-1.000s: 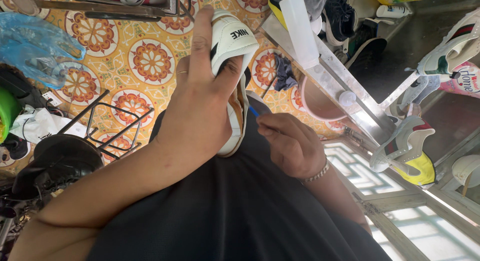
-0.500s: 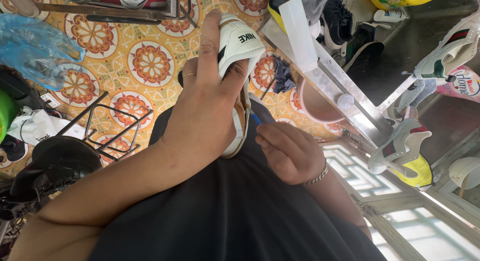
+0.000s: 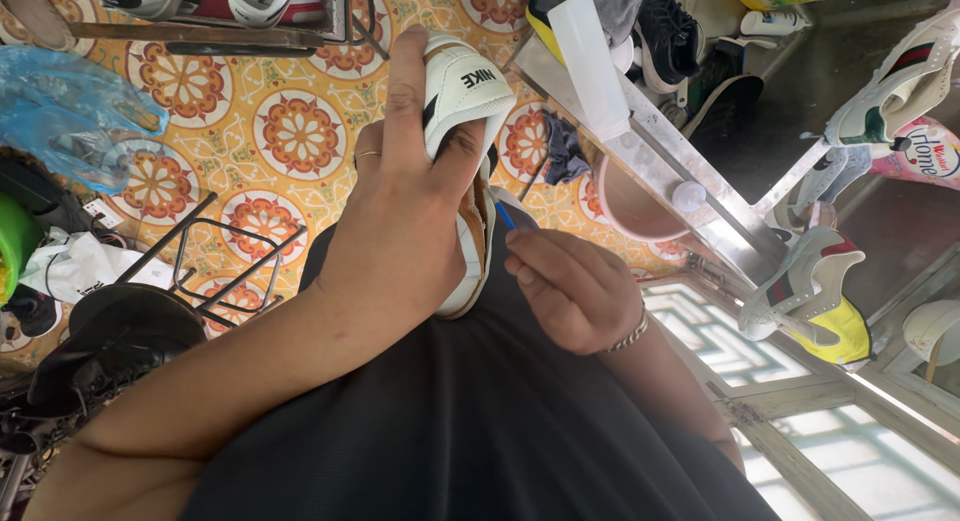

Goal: The person cleans a white Nike sneaker using a small blue brush and a white liquid from a bottle. They apply the liquid to the shoe's upper and sole, scrubbing the surface thoroughly. The person handles the shoe with both hands, rotating it to access different areas.

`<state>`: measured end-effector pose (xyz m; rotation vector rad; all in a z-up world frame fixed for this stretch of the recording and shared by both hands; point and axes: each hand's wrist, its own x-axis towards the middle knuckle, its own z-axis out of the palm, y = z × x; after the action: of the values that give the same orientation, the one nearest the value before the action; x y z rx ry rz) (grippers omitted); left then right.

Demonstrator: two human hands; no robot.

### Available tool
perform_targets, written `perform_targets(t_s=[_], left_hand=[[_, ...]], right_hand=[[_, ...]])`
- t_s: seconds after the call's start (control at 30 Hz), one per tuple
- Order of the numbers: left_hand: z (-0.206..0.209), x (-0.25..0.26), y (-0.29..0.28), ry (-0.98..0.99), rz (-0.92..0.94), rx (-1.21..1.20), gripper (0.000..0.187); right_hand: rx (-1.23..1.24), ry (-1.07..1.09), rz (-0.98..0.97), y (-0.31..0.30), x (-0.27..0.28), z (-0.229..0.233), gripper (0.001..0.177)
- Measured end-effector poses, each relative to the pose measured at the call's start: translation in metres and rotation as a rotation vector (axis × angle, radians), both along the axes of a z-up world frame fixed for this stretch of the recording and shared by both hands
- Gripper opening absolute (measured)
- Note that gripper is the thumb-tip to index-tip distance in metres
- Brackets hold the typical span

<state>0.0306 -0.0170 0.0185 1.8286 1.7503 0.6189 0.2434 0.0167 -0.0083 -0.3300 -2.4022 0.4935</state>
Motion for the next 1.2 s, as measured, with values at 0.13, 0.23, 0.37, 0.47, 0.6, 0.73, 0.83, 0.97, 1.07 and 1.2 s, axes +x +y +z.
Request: perform_targets(t_s=[0.13, 0.23, 0.37, 0.47, 0.6, 0.73, 0.83, 0.97, 1.07, 1.2], left_hand=[[-0.001, -0.002, 0.001, -0.027, -0.003, -0.013, 0.075], [-0.001, -0.002, 0.001, -0.052, 0.005, -0.022, 0.073], [0.001, 0.000, 0.001, -0.045, -0.008, 0.014, 0.071], [0.004, -0.001, 0.001, -0.043, -0.009, 0.004, 0.073], [0.008, -0.003, 0.005, -0.056, -0.002, 0.032, 0.072], [0.009, -0.016, 0.011, -0.192, 0.026, 0.037, 0.056], [0.006, -0.030, 0.013, -0.131, 0.012, 0.020, 0.047], [-0.003, -0.041, 0.014, -0.017, -0.041, 0.020, 0.033], [-0.001, -0.038, 0.002, 0.233, -0.038, 0.158, 0.033], [-0.008, -0.029, -0.009, 0.466, -0.010, 0.086, 0.028]], right_hand=[[-0.134, 0.012, -0.121, -0.011, 0.003, -0.003, 0.034], [-0.255, 0.037, -0.232, -0.017, 0.003, -0.005, 0.033], [-0.269, 0.055, -0.364, -0.015, -0.001, -0.008, 0.034], [-0.196, 0.067, -0.337, -0.012, -0.003, -0.009, 0.036], [-0.251, 0.064, -0.275, -0.017, 0.000, -0.007, 0.034], [-0.577, 0.255, -0.455, -0.032, 0.029, -0.017, 0.023], [-0.642, 0.674, -0.824, -0.022, 0.069, -0.067, 0.016], [-0.513, 0.818, -1.256, -0.002, 0.133, -0.171, 0.013], [-0.547, 0.848, -1.450, -0.004, 0.158, -0.253, 0.016], [-0.659, 0.910, -1.451, -0.008, 0.153, -0.319, 0.018]])
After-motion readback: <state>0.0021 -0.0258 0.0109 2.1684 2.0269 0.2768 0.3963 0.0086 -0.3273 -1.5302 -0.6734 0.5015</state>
